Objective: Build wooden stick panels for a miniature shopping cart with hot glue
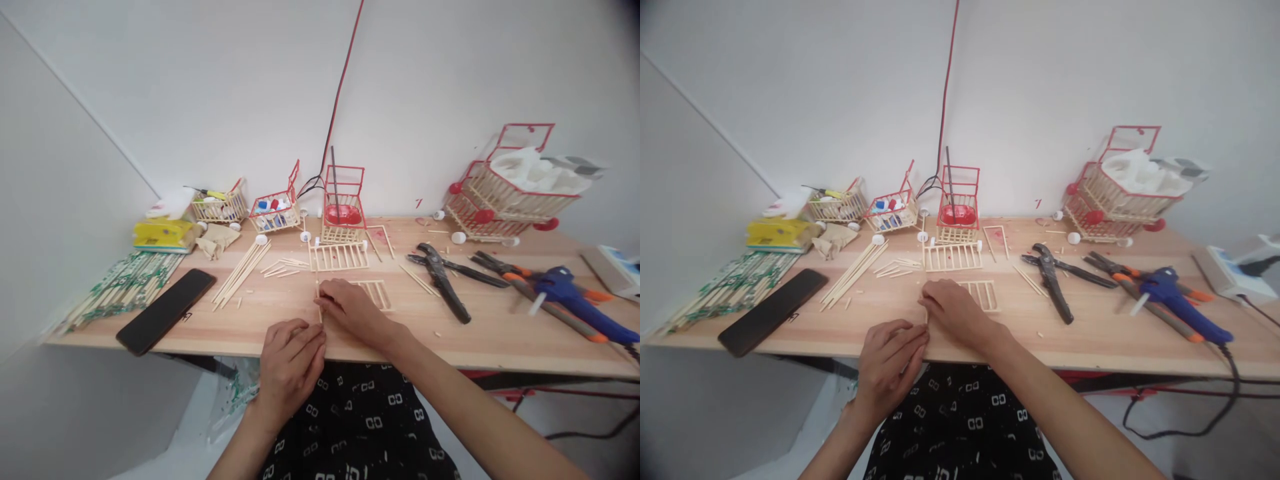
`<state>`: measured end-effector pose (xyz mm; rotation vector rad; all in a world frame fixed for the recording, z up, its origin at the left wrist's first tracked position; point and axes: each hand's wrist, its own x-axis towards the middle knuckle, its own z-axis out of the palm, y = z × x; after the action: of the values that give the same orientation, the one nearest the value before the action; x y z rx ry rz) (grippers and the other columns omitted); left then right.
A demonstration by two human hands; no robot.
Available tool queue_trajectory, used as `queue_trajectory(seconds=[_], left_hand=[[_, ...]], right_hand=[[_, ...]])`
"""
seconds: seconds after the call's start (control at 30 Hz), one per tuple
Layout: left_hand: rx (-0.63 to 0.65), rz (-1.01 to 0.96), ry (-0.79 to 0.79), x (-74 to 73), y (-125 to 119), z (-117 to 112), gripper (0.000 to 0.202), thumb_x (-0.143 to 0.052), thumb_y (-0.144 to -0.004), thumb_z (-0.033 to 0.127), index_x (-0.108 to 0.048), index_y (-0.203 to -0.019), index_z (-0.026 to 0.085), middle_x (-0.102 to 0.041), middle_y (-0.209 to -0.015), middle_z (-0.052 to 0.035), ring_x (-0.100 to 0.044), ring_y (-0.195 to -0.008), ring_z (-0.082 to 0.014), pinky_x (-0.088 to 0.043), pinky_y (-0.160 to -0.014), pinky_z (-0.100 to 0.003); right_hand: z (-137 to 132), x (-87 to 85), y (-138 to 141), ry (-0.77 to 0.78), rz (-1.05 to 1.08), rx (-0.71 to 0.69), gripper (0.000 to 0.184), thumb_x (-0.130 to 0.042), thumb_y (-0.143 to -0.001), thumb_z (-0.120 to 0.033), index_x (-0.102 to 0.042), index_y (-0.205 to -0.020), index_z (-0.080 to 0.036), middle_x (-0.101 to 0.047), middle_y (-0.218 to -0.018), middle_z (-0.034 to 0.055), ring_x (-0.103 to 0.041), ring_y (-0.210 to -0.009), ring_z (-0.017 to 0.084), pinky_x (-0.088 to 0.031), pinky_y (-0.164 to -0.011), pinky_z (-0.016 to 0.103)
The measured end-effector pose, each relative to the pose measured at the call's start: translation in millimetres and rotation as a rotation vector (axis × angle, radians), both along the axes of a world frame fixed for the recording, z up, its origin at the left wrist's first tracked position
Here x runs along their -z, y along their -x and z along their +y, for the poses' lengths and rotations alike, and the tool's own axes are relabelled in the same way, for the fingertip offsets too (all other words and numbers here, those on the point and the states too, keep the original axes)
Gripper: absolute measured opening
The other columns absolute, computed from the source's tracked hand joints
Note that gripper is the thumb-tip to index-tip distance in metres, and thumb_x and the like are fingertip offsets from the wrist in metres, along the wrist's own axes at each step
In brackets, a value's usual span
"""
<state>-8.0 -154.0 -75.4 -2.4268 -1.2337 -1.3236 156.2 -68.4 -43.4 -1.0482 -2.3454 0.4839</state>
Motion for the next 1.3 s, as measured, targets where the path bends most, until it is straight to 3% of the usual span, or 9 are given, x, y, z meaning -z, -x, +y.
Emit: queue_trajectory(seconds=[1.3], left_hand=[[-0.016, -0.018, -0.012, -0.9, -0.5, 0.4, 0.026, -0.064, -0.078, 0.009, -0.069, -0.1, 0.021, -0.074, -0.099, -0.0017, -0.061, -0.094, -0.0216, -0.045, -0.084, -0.039]], right_hand=[[1.8, 1.4, -2.1, -0.049, 0.054, -0.07, 0.024, -0.045, -0.096, -0.03, -0.053, -0.077, -0.019, -0.057, -0.079, 0.0032, -0.049, -0.079, 0.016, -0.039, -0.073, 0.029]])
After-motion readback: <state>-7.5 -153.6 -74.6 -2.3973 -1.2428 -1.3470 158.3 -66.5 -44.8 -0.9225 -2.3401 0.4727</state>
